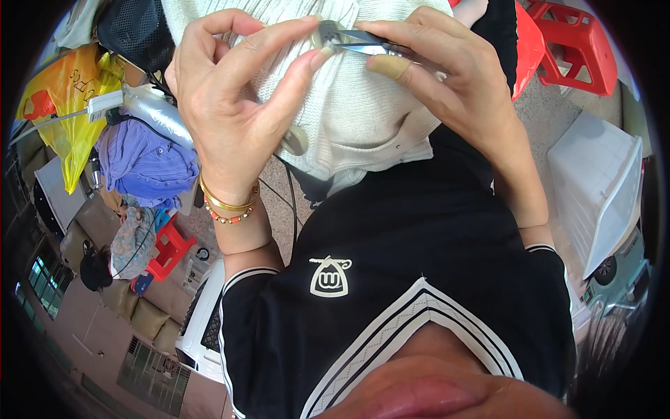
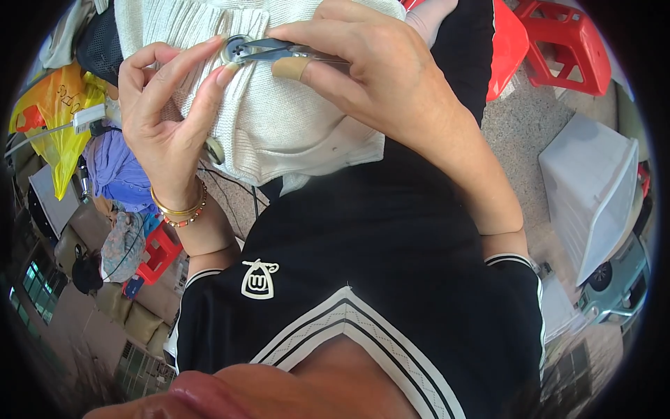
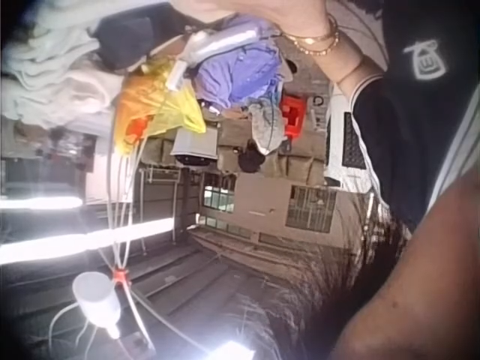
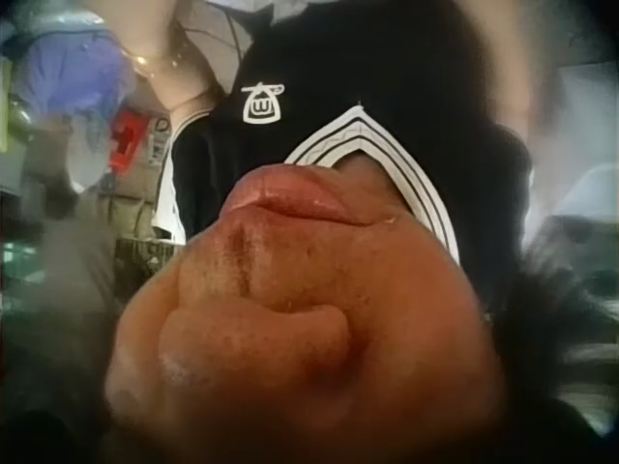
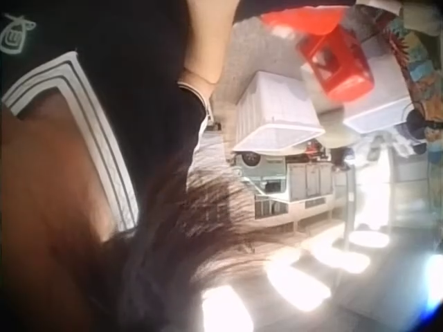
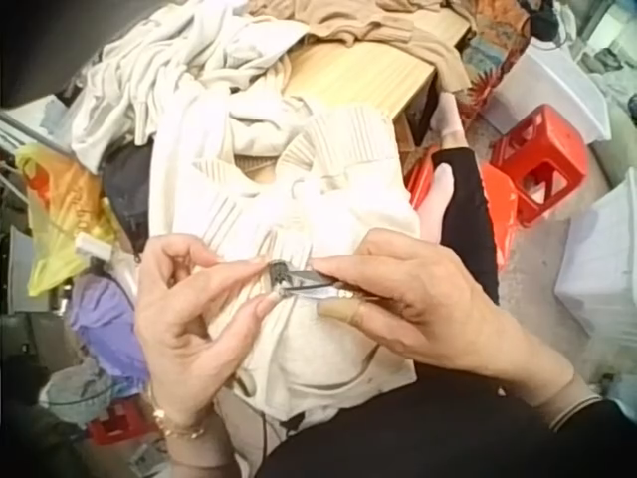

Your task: Trimming loose threads from buttons and buttonholes on a knitted garment using thread snips.

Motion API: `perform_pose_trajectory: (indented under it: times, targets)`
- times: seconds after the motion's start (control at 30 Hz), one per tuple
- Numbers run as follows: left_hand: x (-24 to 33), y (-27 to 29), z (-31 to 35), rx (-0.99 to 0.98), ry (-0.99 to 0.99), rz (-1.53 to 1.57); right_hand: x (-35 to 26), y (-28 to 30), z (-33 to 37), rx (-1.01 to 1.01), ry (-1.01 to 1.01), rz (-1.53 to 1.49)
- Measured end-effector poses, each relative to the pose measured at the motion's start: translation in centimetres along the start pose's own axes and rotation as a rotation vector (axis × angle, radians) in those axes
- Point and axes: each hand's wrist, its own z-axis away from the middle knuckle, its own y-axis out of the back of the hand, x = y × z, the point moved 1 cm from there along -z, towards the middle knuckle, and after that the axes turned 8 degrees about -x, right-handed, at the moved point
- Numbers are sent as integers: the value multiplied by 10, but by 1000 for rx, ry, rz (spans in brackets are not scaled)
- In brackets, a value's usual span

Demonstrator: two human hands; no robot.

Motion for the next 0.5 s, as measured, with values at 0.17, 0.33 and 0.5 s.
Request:
perform_pose_trajectory:
  times: [0.17,0.33,0.5]
  targets:
    - [2,-1,-1,-5,27,3,-4,5,0,-32,-82,-21]
    - [2,0,-1,-5,13,4,-6,6,-4,-48,-87,-44]
    - [2,-1,-2,-3,27,5,6,-4,-6,-3,-9,-59]
